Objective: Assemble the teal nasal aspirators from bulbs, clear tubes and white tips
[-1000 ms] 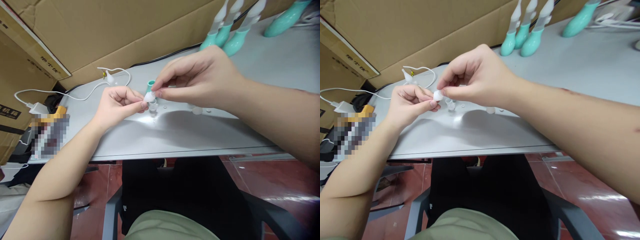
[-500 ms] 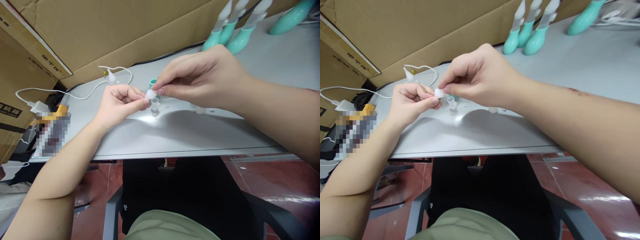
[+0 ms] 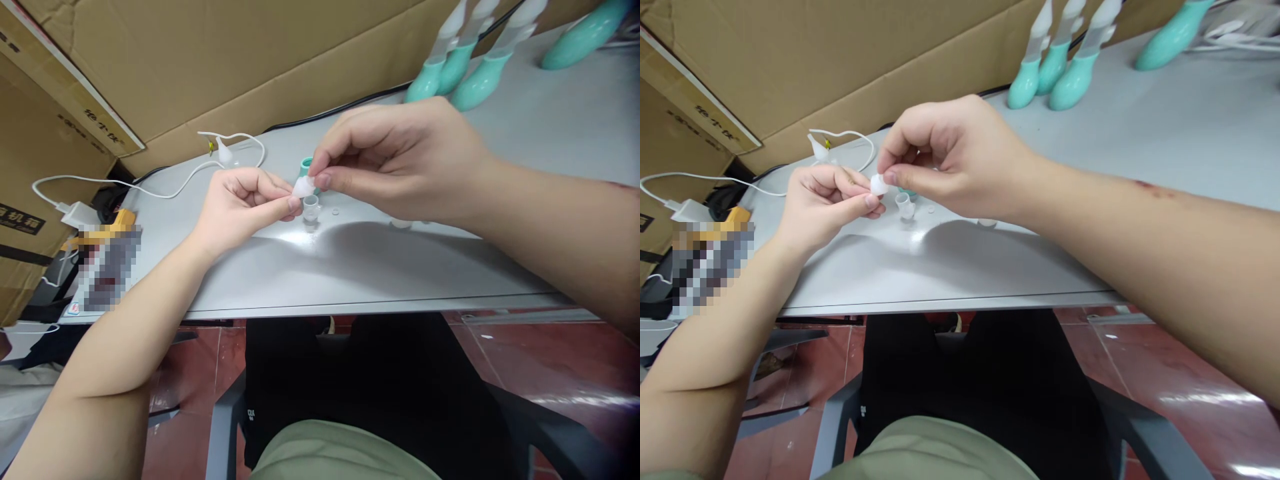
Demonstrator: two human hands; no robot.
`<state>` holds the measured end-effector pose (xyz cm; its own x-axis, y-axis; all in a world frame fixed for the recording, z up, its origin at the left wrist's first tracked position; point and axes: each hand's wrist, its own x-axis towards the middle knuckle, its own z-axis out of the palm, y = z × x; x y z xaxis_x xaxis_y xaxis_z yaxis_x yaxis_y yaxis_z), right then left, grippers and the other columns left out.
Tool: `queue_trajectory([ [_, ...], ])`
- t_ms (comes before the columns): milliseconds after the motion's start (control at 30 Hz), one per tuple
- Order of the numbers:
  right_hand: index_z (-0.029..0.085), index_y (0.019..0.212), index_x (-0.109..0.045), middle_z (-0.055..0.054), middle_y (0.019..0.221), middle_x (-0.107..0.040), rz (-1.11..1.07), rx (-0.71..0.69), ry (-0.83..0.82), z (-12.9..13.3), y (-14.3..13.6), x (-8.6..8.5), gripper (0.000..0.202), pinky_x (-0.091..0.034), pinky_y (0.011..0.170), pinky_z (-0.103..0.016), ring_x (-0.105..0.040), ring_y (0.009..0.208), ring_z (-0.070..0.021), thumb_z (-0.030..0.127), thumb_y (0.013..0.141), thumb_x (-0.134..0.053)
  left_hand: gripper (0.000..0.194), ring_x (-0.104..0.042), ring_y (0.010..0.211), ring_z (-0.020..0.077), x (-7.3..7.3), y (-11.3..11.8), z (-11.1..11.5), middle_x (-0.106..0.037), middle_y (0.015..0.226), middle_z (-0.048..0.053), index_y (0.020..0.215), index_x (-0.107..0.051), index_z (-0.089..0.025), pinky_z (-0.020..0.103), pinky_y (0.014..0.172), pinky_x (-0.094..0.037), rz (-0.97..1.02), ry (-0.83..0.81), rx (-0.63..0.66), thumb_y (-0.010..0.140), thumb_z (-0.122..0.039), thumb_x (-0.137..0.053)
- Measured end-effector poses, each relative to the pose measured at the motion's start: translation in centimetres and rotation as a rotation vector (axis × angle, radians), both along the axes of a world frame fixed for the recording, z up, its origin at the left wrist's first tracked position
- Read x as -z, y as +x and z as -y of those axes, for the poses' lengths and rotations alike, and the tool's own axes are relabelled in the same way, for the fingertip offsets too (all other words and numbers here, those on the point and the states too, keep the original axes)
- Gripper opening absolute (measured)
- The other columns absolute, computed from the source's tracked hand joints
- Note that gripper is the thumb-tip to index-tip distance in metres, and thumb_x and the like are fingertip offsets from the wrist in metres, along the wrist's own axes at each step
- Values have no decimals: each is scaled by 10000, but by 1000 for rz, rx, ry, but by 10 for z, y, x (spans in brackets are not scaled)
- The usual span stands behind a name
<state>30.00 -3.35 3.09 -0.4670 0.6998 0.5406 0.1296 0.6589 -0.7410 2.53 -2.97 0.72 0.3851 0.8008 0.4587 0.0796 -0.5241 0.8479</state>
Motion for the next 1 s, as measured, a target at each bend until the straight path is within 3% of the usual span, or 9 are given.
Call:
queue_trajectory([
  [267, 278, 972, -906, -50, 1026, -873, -5, -62, -72, -3, 5, -1, 279, -693, 928, -412, -802, 958, -239, 483, 1071, -1066, 494, -929, 782, 165, 2, 1, 3, -940, 938, 16, 814, -876, -238, 321, 755, -829, 99, 31, 73, 915, -567, -1229],
  [467, 286, 934, -910, -19, 974, -871, -68, -120, -95, -1, 3, -1, 222, -693, 856, -396, -826, 900, -224, 393, 1021, -1084, 588, -938, 775, 181, 1, 4, 6, -938, 911, 9, 793, -856, -247, 329, 747, -841, 81, -27, 35, 843, -687, -1242],
  [600, 286, 915, -891, -29, 996, -868, -69, -88, -52, 2, 1, -2, 245, -685, 857, -412, -805, 898, -222, 382, 1039, -1079, 534, -949, 792, 185, 0, 3, 7, -936, 904, 3, 815, -867, -250, 328, 753, -834, 82, -11, 70, 903, -639, -1222],
  [700, 280, 930, -918, -35, 985, -881, -37, -84, -109, 3, 4, -4, 173, -701, 842, -392, -828, 908, -226, 318, 1030, -1053, 515, -964, 818, 196, -1, 1, 6, -942, 913, 4, 833, -872, -248, 323, 752, -829, 39, 10, 72, 922, -621, -1215],
  [867, 254, 948, -922, -28, 975, -903, -7, -121, -267, -1, 6, -8, 161, -741, 871, -350, -884, 936, -219, 259, 978, -1080, 414, -966, 834, 196, 0, -4, 6, -971, 985, 0, 1137, -1007, -286, 357, 824, -865, 23, 45, 70, 943, -590, -1211],
  [933, 251, 1000, -917, -22, 974, -896, -2, -134, -302, -3, 7, -8, 177, -759, 915, -365, -896, 971, -229, 284, 1008, -1090, 265, -964, 872, 180, 0, -6, 5, -986, 1042, -5, 1215, -1047, -339, 353, 861, -858, 31, 118, 102, 1026, -481, -1166],
  [1000, 262, 1043, -925, -18, 963, -893, 2, -146, -329, -4, 6, -8, 171, -772, 922, -375, -902, 981, -239, 273, 1010, -1092, 163, -938, 875, 166, 1, -7, 3, -987, 1047, -11, 1222, -1065, -397, 333, 805, -809, 6, 245, 116, 1072, -416, -1125],
])
